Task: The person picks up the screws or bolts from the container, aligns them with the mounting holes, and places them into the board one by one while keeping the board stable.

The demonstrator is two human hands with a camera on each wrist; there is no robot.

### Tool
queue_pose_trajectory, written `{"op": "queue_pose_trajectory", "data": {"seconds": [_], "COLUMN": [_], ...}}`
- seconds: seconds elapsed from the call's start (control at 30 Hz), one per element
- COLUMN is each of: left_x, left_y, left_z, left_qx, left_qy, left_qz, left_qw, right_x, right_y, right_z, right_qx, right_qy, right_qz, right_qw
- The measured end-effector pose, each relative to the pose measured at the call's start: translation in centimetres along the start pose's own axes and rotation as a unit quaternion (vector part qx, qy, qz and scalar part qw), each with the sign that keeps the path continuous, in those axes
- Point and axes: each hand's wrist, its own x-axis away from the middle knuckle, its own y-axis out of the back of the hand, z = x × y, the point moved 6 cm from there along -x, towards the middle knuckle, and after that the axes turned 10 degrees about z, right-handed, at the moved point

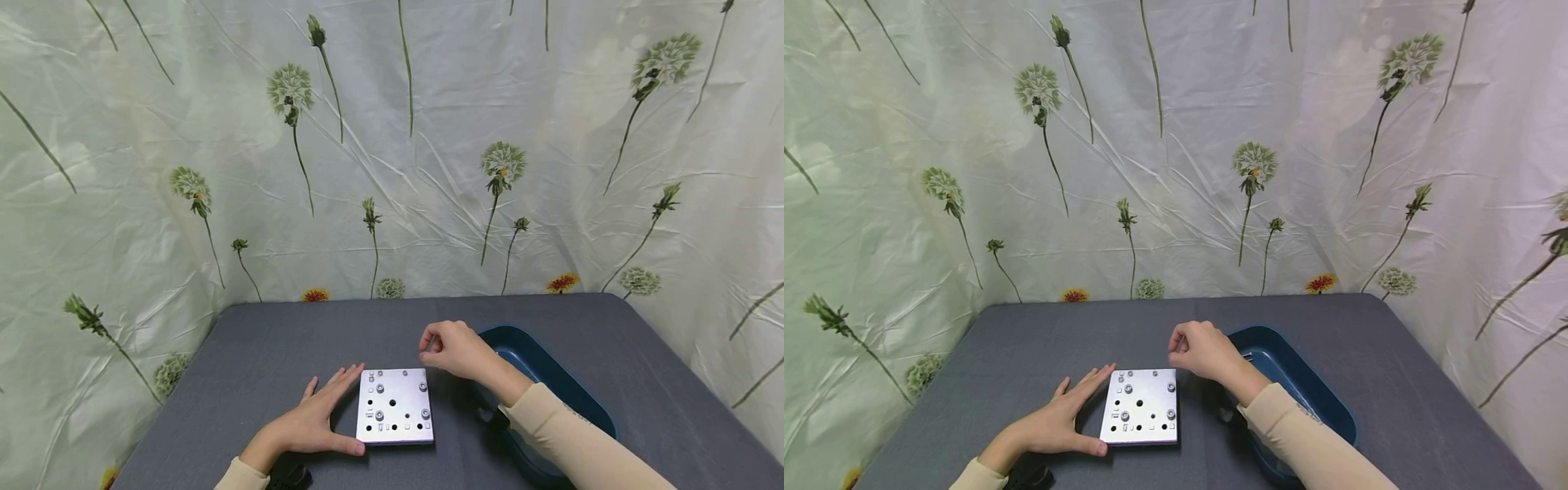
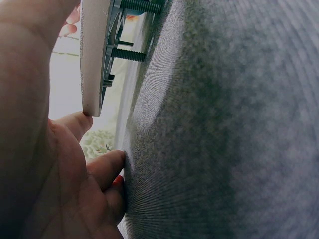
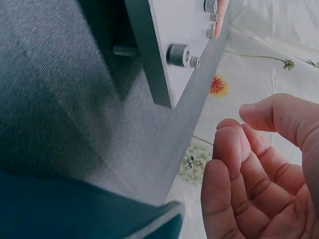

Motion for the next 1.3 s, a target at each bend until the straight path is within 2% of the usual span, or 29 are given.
{"op": "queue_pose_trajectory", "data": {"seconds": [0.6, 1.3], "left_x": [0.2, 0.1], "left_y": [0.0, 0.0], "left_z": [-0.1, -0.2], "left_qx": [-0.002, 0.002], "left_qy": [-0.002, -0.006], "left_qz": [-0.002, 0.002], "left_qw": [1.0000, 1.0000], "right_x": [1.3, 2.7], "right_y": [1.4, 3.0], "right_z": [-2.6, -5.9], "right_qx": [-0.014, -0.003], "right_qy": [-0.035, -0.039], "right_qz": [-0.009, -0.029], "right_qw": [0.999, 0.999]}}
